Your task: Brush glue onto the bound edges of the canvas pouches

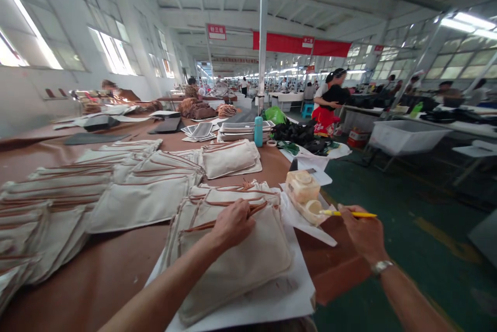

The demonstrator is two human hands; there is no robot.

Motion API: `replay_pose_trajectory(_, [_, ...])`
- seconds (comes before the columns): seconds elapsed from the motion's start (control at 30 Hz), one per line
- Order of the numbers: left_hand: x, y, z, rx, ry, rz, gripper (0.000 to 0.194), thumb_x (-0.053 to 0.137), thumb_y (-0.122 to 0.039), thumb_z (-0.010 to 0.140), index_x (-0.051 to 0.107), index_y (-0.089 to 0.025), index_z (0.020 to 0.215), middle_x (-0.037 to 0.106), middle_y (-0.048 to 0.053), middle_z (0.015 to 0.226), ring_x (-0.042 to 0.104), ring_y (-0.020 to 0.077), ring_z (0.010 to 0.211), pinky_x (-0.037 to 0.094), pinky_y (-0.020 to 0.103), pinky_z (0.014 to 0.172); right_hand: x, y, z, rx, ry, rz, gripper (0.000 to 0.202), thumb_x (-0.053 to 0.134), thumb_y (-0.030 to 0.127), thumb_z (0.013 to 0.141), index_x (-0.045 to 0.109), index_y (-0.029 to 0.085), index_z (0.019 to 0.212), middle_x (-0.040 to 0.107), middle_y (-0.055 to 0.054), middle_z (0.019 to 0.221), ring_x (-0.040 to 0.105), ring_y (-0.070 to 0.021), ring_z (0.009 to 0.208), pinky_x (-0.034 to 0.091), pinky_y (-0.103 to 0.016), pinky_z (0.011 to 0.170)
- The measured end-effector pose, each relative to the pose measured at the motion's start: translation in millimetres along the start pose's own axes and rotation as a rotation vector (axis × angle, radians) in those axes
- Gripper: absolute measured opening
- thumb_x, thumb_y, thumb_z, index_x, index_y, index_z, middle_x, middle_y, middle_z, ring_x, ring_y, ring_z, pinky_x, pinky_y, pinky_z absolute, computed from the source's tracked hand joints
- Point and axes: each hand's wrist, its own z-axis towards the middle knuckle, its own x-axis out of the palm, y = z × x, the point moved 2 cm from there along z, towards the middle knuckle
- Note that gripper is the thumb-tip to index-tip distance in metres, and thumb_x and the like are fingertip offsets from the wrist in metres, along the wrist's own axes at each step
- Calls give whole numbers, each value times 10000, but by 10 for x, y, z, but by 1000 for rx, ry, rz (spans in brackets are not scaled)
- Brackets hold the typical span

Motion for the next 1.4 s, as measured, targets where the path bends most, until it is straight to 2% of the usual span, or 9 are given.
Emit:
replay_pose_trajectory(0.1, [119, -100, 195, -25, 39, 42, 217, 497, -169, 834, 599, -210, 1020, 662, 86, 1057, 642, 253, 989, 482, 365, 834, -19, 178, -126, 71, -37, 203, 482, 753, 652, 738, 643, 186, 684, 527, -7, 506, 451, -162, 441, 311, -279, 431])
replay_pose_trajectory(0.23, [219, -253, 304, -28, 42, 80, 295, 504, -169, 836, 618, -213, 1105, 619, 125, 1190, 554, 288, 1168, 431, 417, 959, 66, 429, -319, 143, -3, 556, 479, 762, 640, 763, 611, 185, 763, 453, 53, 544, 361, -94, 429, 259, -222, 397])
replay_pose_trajectory(0.37, [210, -309, 276, -43, 12, 52, 305, 494, -223, 858, 639, -229, 1126, 610, 115, 1182, 536, 289, 1172, 414, 416, 975, 138, 654, -474, 191, 57, 789, 464, 889, 525, 676, 588, 180, 750, 422, 80, 530, 312, -47, 423, 259, -176, 400])
replay_pose_trajectory(0.53, [248, -321, 166, -49, -26, -87, 274, 502, -386, 919, 664, -250, 1095, 597, 83, 1188, 598, 256, 1060, 422, 376, 917, 208, 752, -632, 226, 98, 913, 430, 897, 471, 693, 592, 173, 748, 450, 70, 529, 319, -39, 417, 262, -150, 375])
replay_pose_trajectory(0.77, [348, -343, 47, 49, 126, -446, 293, 520, -345, 891, 736, -153, 844, 634, 30, 736, 600, 194, 721, 396, 261, 646, 163, 767, -770, 197, 103, 909, 342, 850, 388, 767, 587, 176, 709, 426, 70, 518, 324, -54, 415, 251, -156, 366])
replay_pose_trajectory(0.9, [268, -348, -145, 97, 287, -843, 338, 555, -348, 866, 749, -148, 1058, 694, 15, 819, 569, 150, 683, 398, 232, 631, 64, 877, -792, 143, 140, 878, 285, 799, 379, 824, 613, 180, 742, 404, 74, 501, 316, -62, 421, 246, -174, 381])
replay_pose_trajectory(1.0, [187, -364, -298, 36, 387, -1147, 389, 683, -394, 795, 756, -156, 1095, 725, 24, 894, 568, 147, 726, 395, 229, 647, 66, 961, -807, 88, 203, 830, 271, 786, 361, 839, 621, 176, 731, 413, 61, 522, 348, -79, 466, 278, -191, 421])
replay_pose_trajectory(1.23, [111, -384, -473, -26, 446, -1250, 443, 803, -477, 716, 779, -157, 1021, 739, 36, 925, 583, 153, 768, 407, 233, 686, 119, 977, -782, -33, 207, 679, 309, 766, 378, 848, 590, 182, 687, 422, 50, 572, 359, -108, 532, 309, -230, 491])
replay_pose_trajectory(1.4, [78, -373, -521, 27, 449, -1212, 452, 753, -496, 782, 756, -161, 1085, 740, 46, 949, 602, 167, 775, 425, 241, 677, 36, 1076, -880, -97, 223, 593, 252, 744, 381, 862, 645, 187, 737, 456, 39, 591, 389, -122, 539, 338, -243, 504])
